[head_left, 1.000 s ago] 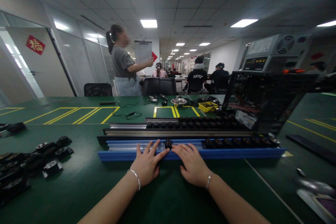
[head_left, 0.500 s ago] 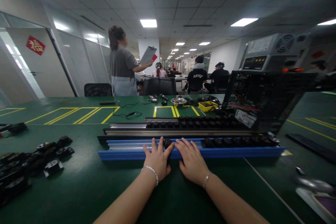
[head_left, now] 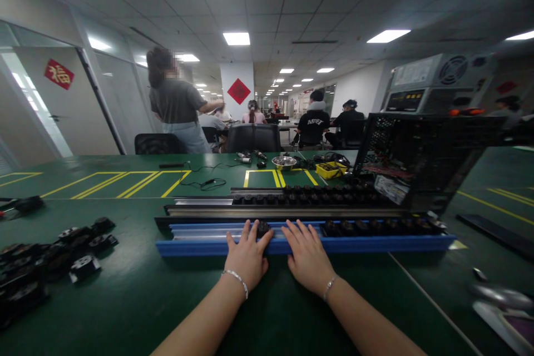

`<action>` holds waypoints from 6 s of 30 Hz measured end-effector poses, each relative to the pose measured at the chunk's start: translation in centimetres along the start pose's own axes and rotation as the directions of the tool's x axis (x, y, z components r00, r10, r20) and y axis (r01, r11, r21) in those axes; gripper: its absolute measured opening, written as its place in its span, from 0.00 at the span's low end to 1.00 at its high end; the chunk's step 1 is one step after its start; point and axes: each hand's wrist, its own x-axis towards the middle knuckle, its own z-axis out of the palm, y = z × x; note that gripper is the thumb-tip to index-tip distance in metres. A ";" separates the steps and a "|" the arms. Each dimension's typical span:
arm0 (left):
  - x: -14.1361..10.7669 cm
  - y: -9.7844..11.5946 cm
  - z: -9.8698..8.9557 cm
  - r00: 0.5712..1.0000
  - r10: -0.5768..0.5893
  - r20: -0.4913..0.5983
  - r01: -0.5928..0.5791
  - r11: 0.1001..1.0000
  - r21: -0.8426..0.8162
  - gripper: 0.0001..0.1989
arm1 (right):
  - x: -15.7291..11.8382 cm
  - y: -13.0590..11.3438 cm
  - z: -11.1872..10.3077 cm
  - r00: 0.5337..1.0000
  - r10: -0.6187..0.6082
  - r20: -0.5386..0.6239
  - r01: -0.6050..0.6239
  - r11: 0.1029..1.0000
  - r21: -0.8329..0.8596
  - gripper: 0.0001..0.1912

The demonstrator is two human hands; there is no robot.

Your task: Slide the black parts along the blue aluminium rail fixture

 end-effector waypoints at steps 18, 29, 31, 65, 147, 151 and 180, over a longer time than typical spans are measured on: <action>-0.4 -0.1 -0.2 0.996 -0.053 -0.071 0.053 0.999 0.005 0.26 | -0.1 0.0 0.0 1.000 0.005 0.025 -0.004 0.999 -0.045 0.30; -0.7 -0.7 -0.2 0.992 -0.110 -0.066 0.111 0.994 0.016 0.26 | 0.0 0.0 -0.1 0.999 0.009 0.035 -0.007 0.998 -0.057 0.29; -0.8 -0.9 -0.1 0.991 -0.120 -0.067 0.121 0.992 0.019 0.26 | 0.0 0.0 0.0 1.000 0.006 0.031 -0.004 0.998 -0.056 0.29; -0.9 -0.6 -1.3 0.986 -0.167 -0.006 0.167 0.985 0.052 0.26 | 0.1 -0.1 -0.5 0.998 0.013 0.060 -0.010 0.999 -0.052 0.29; -0.6 -4.5 -3.8 0.914 -0.357 0.194 0.332 0.931 0.151 0.31 | 0.0 0.1 -0.2 0.999 0.004 0.044 -0.002 0.999 -0.032 0.29; -0.5 -4.7 -3.8 0.906 -0.367 0.210 0.343 0.929 0.142 0.31 | 0.1 0.1 -0.3 0.999 0.010 0.046 -0.009 1.000 -0.027 0.29; -0.5 -7.0 -4.5 0.865 -0.412 0.286 0.401 0.911 0.102 0.28 | 0.1 0.0 -0.4 0.998 0.014 0.065 -0.011 0.999 -0.046 0.29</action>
